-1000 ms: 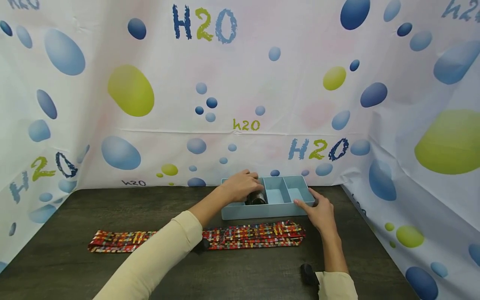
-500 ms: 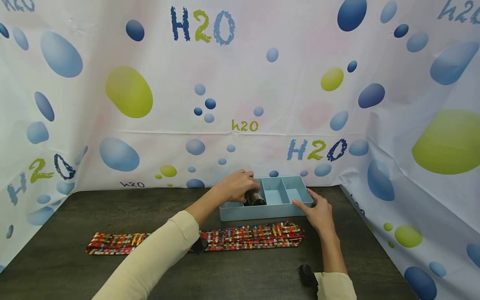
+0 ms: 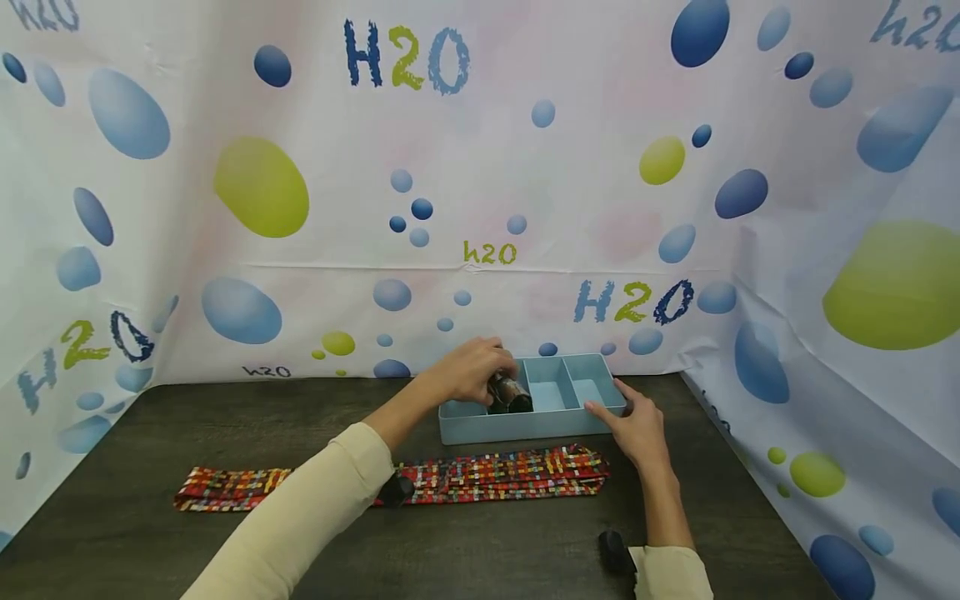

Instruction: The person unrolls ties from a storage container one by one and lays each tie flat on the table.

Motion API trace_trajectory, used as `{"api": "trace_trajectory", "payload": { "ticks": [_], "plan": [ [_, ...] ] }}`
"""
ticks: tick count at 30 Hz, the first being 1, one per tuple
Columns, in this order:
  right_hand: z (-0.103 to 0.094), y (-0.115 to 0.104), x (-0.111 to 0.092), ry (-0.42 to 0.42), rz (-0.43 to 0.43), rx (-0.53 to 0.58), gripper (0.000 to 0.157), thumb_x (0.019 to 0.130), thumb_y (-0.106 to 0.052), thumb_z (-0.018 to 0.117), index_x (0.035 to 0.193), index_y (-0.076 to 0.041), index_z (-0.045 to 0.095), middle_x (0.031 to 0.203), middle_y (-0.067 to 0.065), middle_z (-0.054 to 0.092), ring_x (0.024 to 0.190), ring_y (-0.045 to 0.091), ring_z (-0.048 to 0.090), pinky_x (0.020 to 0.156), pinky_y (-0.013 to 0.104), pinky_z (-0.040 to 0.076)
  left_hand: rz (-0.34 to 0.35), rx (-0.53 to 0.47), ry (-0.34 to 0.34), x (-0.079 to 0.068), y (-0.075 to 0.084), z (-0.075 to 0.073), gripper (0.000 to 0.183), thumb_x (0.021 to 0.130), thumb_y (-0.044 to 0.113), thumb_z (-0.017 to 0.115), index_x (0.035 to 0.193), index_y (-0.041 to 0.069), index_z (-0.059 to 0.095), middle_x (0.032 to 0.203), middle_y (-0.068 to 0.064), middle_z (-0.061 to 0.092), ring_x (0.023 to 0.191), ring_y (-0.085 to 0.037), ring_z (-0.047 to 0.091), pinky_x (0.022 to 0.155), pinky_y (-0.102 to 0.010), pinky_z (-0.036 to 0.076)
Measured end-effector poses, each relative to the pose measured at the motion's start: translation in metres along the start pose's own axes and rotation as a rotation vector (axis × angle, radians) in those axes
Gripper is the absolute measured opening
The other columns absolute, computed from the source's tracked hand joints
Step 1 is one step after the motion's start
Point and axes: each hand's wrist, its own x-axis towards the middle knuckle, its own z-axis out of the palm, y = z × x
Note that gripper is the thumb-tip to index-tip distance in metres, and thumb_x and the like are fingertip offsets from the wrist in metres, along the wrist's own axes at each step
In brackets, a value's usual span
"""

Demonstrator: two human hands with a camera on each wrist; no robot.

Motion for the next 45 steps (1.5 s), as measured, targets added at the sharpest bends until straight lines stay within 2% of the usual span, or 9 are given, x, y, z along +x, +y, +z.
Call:
{"api": "trace_trajectory", "payload": {
  "ticks": [5,8,15,19,22,29,33,40,45],
  "plan": [
    [0.001,-0.002,0.001,-0.003,0.009,0.007,0.086,0.096,-0.041,0.075,0.156,0.007,0.037,0.144,0.043,0.046,0.109,0.048,0.061,0.089,0.059,0.053,-0.087,-0.24,0.016,-0.003,-0.005,0.003,0.042,0.078,0.006,0.09,0.116,0.013,0.073,0.115,-0.004,0.069,0.106,-0.021,0.058,0.098,-0.039,0.05],
    [0.001,-0.003,0.002,-0.005,0.017,0.003,0.086,0.096,-0.042,0.075,0.156,0.007,0.037,0.146,0.042,0.045,0.11,0.047,0.06,0.089,0.058,0.053,-0.124,-0.338,0.015,-0.005,-0.006,0.004,0.045,0.078,0.002,0.09,0.118,0.009,0.071,0.118,-0.008,0.067,0.11,-0.023,0.059,0.098,-0.04,0.052],
    [0.001,-0.002,0.002,-0.019,0.026,-0.003,0.086,0.096,-0.042,0.075,0.157,0.006,0.036,0.147,0.042,0.044,0.108,0.045,0.058,0.084,0.052,0.053,-0.104,-0.411,0.025,-0.008,-0.006,0.003,0.044,0.078,0.001,0.09,0.116,0.004,0.069,0.12,-0.011,0.068,0.114,-0.026,0.063,0.098,-0.04,0.054],
    [0.0,-0.002,0.002,-0.025,0.029,0.009,0.086,0.096,-0.041,0.074,0.157,0.006,0.035,0.15,0.041,0.041,0.115,0.049,0.056,0.092,0.06,0.051,-0.084,-0.48,0.051,-0.013,-0.006,-0.002,0.046,0.077,-0.005,0.088,0.118,0.001,0.067,0.121,-0.014,0.067,0.115,-0.029,0.065,0.098,-0.04,0.056],
    [0.0,-0.002,0.002,-0.023,0.025,0.006,0.087,0.096,-0.042,0.074,0.157,0.006,0.035,0.15,0.042,0.041,0.116,0.049,0.056,0.094,0.061,0.051,-0.071,-0.51,0.085,-0.015,-0.008,-0.005,0.047,0.077,-0.006,0.087,0.119,-0.001,0.067,0.122,-0.016,0.067,0.116,-0.031,0.064,0.097,-0.039,0.056],
    [-0.001,-0.001,0.002,-0.011,0.01,-0.007,0.085,0.096,-0.041,0.074,0.156,0.007,0.037,0.144,0.042,0.047,0.104,0.043,0.059,0.08,0.048,0.052,-0.042,-0.569,0.163,-0.019,-0.011,-0.008,0.043,0.079,-0.003,0.084,0.119,-0.001,0.069,0.117,-0.015,0.068,0.109,-0.029,0.065,0.093,-0.033,0.055],
    [-0.001,0.0,0.002,-0.006,0.008,-0.008,0.085,0.096,-0.041,0.075,0.156,0.006,0.038,0.142,0.041,0.049,0.1,0.041,0.059,0.075,0.043,0.05,-0.035,-0.607,0.205,-0.02,-0.011,-0.007,0.042,0.082,-0.001,0.08,0.122,-0.001,0.069,0.117,-0.016,0.067,0.108,-0.03,0.064,0.096,-0.037,0.055],
    [0.0,0.0,0.001,-0.004,0.008,0.0,0.085,0.096,-0.04,0.075,0.156,0.007,0.038,0.142,0.041,0.049,0.099,0.04,0.059,0.073,0.04,0.049,-0.086,-0.802,0.316,-0.024,-0.009,-0.001,0.059,0.085,0.0,0.075,0.14,-0.002,0.056,0.125,-0.022,0.063,0.108,-0.034,0.064,0.095,-0.034,0.055],
    [0.0,0.001,0.001,-0.003,0.007,-0.001,0.084,0.096,-0.039,0.076,0.156,0.007,0.038,0.14,0.041,0.051,0.096,0.039,0.058,0.069,0.036,0.046,-0.148,-0.906,0.405,-0.027,-0.007,0.005,0.068,0.087,0.004,0.073,0.15,-0.001,0.046,0.14,-0.025,0.056,0.123,-0.038,0.058,0.106,-0.047,0.049]
  ]
}}
